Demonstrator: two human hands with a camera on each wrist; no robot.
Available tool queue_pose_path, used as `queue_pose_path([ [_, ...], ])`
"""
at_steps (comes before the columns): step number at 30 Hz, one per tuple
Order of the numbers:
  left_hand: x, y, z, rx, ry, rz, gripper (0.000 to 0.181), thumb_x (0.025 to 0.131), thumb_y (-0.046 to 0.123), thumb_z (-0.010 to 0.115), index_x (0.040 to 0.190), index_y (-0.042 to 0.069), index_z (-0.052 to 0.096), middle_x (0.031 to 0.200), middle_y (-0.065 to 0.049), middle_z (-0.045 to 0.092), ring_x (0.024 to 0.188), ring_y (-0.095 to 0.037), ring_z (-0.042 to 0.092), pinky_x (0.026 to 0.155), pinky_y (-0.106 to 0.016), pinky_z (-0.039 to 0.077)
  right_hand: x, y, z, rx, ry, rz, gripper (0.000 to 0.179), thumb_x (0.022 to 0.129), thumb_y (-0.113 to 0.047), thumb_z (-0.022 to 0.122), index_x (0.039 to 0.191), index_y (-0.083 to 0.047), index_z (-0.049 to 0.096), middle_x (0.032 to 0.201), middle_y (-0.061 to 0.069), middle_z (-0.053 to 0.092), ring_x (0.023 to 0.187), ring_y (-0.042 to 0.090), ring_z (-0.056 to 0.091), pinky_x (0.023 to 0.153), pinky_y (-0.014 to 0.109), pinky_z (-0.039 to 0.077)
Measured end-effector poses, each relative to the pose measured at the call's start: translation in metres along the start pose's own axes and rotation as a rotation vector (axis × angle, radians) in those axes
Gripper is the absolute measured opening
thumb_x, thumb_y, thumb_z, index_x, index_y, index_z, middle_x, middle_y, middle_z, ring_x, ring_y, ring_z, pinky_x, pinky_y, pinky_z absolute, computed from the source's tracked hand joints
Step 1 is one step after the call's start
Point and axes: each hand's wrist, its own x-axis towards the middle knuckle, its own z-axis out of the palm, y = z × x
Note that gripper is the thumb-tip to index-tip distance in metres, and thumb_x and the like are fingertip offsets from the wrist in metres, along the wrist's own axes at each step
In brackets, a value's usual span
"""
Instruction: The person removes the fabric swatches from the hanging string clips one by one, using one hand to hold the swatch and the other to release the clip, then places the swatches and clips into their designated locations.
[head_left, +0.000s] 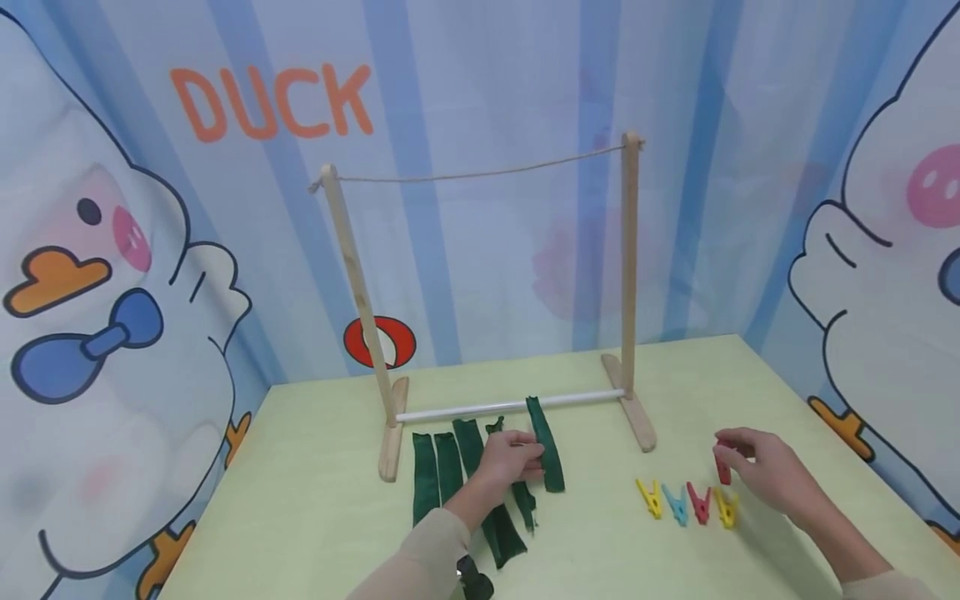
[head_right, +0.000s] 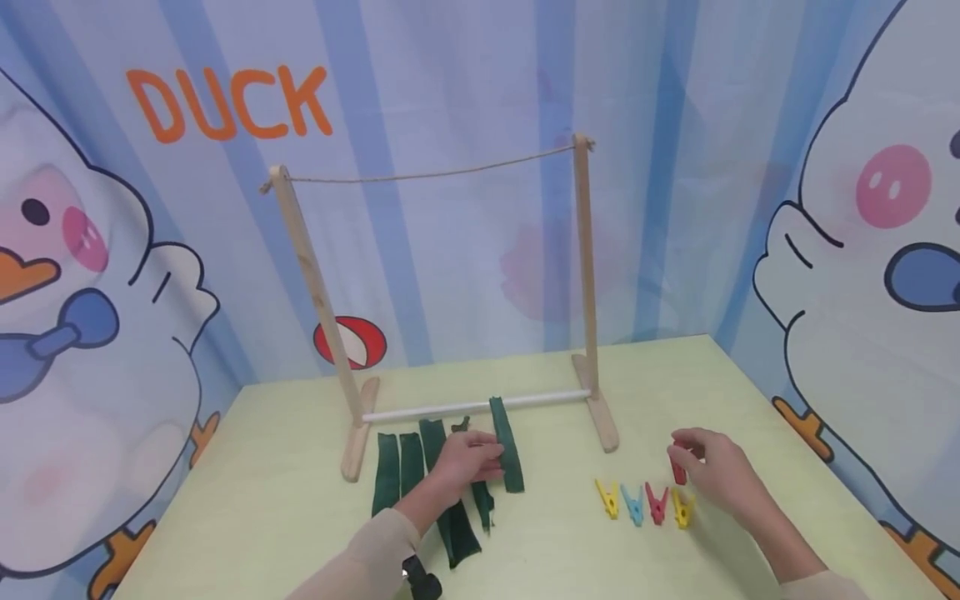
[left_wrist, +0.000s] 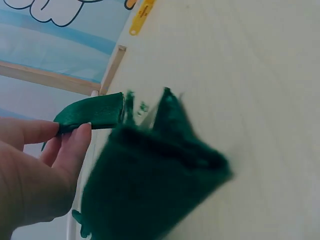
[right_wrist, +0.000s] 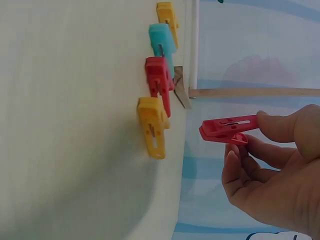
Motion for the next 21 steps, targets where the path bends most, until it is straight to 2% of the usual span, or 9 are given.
queue_pose_path([
  [8,-0.004,-0.005,-0.004,0.140,0.022,-0.031,0.017,0.093,0.000,0.065,0.107,-0.009,0.067,0.084,-0.013,0.068,0.064,-0.016,0.067,0.063,-0.032,0.060,-0.002,0.012,0.003,-0.044,-0.068,0.067,0.043,0.100,-0.018,0.060,0.123,0.018,0.057,0.108,0.023,0.067,0.097,0.033,0.063,0.079,0.047,0.055],
  [13,-0.006,-0.002,-0.008,0.295,-0.003,0.004,0.009,0.093,0.000,0.066,0.091,-0.007,0.072,0.073,-0.012,0.067,0.056,-0.016,0.066,0.056,-0.032,0.059,-0.002,0.017,0.005,-0.110,-0.112,0.135,0.041,0.097,-0.021,0.066,0.113,0.017,0.062,0.097,0.017,0.067,0.088,0.028,0.061,0.076,0.045,0.056],
  [18,-0.004,-0.001,-0.011,0.527,-0.039,0.077,0.025,0.093,0.005,0.067,0.069,0.000,0.072,0.056,-0.005,0.064,0.046,-0.015,0.063,0.046,-0.029,0.055,-0.003,0.022,0.008,-0.134,-0.127,0.215,0.036,0.096,-0.022,0.067,0.104,0.013,0.065,0.086,0.009,0.064,0.079,0.023,0.055,0.069,0.038,0.053],
  [21,-0.002,-0.004,-0.013,0.701,-0.032,0.131,0.043,0.091,0.007,0.066,0.049,0.008,0.060,0.043,0.002,0.054,0.037,-0.011,0.053,0.039,-0.024,0.043,-0.004,0.025,0.010,-0.139,-0.128,0.242,0.036,0.097,-0.023,0.067,0.100,0.012,0.066,0.080,0.007,0.060,0.076,0.022,0.053,0.066,0.035,0.049],
])
